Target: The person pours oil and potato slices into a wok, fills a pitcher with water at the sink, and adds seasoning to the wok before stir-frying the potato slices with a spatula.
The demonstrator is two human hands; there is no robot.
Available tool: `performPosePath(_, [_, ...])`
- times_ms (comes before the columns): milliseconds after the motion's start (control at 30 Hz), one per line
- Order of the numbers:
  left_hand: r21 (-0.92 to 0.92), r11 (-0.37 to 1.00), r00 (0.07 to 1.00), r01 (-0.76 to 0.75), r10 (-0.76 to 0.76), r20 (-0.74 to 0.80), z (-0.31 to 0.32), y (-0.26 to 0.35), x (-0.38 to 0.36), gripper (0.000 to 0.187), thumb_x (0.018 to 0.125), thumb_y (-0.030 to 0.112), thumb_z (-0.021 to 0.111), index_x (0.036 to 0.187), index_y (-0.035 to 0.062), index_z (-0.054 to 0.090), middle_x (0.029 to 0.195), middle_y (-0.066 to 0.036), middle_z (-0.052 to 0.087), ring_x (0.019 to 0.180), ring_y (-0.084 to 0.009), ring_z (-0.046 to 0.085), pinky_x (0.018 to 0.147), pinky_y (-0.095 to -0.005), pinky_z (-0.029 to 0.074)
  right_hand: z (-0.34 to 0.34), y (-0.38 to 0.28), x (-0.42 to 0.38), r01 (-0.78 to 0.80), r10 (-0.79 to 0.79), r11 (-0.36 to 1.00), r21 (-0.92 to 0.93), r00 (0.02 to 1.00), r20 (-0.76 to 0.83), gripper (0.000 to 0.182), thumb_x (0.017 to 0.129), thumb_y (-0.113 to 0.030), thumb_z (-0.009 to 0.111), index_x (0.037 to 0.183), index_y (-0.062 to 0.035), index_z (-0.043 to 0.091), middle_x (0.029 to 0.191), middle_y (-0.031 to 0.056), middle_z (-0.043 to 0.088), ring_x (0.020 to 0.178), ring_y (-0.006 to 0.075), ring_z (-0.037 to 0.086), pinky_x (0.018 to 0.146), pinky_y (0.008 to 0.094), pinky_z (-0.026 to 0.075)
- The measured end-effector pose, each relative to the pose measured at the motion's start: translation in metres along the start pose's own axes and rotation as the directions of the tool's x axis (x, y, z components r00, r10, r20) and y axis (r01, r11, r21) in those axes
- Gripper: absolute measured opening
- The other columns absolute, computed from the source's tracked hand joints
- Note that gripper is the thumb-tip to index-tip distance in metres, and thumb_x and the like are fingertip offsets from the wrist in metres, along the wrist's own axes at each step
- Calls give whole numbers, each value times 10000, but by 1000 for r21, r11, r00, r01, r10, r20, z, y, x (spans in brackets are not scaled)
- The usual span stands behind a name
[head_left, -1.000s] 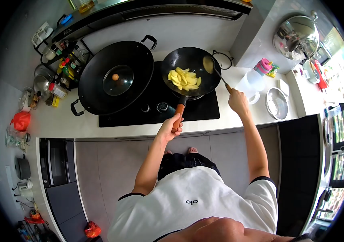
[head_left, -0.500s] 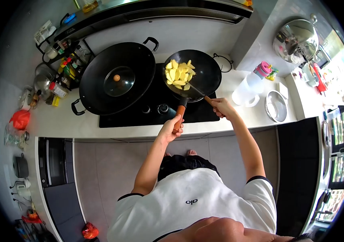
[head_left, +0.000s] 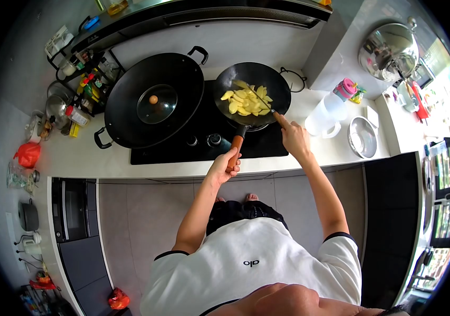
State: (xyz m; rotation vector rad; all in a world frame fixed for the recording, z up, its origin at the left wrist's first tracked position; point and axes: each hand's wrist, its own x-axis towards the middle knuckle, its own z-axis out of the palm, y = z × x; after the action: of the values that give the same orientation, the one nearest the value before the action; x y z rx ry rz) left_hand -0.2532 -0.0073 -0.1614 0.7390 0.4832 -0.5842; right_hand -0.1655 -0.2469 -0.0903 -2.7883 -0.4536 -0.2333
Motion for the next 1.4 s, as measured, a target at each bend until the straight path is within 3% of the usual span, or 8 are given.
performPosePath(133, [5,1000,1000,-11,11,10,-1,1,0,372,883,393,580,978,41,505,701,-22,474,518,-79,427,402,-182,289,-2,11,-18,81,-77,996,-25,989,123,510,816,-104,554,1299,-253,490,760,159,595,665,344,608,617,444,490])
performPosePath(267, [-4,1000,1000,-14,14,5,0,0,-1,376,885,388,579,980,33,499,700,-24,474,518,-83,429,402,-184,293,-30,18,-28,8,16,990,-143,986,168,549,817,-49,498,1285,-337,495,730,158,578,653,340,606,584,436,492])
performPosePath(433, [-14,1000,1000,-5,5,3,-3,-1,4,381,888,381,576,995,25,490,699,-29,474,517,-89,430,401,-183,295,-7,30,-10,-26,51,965,-261,995,90,608,798,-17,480,1335,-301,443,798,166,583,683,338,619,627,422,507])
performPosePath(567, [-2,1000,1000,-5,5,-4,0,2,0,373,894,376,568,993,26,486,702,-31,476,520,-93,440,398,-185,302,22,16,1,-90,99,983,-161,994,50,544,829,-83,527,1320,-308,458,815,145,588,678,335,622,615,425,507])
performPosePath(667, [-12,1000,999,-5,5,34,-4,0,3,367,903,373,554,987,23,480,711,-35,482,526,-99,460,397,-189,320,-6,2,-13,2,4,996,-90,998,62,534,829,-90,537,1308,-316,473,796,138,580,656,326,619,598,426,505])
performPosePath(767, [-5,1000,999,-13,13,35,-4,0,2,365,904,372,554,983,23,482,709,-35,479,524,-99,459,397,-191,322,-32,-4,-28,10,26,981,-196,984,177,541,833,-74,520,1314,-314,464,785,131,574,647,313,617,590,427,501])
performPosePath(1067, [1,1000,1000,-11,11,6,0,0,1,387,894,382,566,1007,22,477,710,-31,471,507,-83,423,393,-182,295,35,27,3,-146,147,965,-217,989,-13,581,817,-34,470,1328,-309,442,800,137,579,692,339,631,623,436,512])
performPosePath(1400, [-2,1000,1000,-14,14,5,0,0,0,380,896,383,562,995,25,483,704,-28,469,506,-83,429,389,-182,296,-10,-3,-47,16,-1,991,-133,994,111,561,848,-101,520,1340,-355,429,718,120,540,571,305,587,544,413,488])
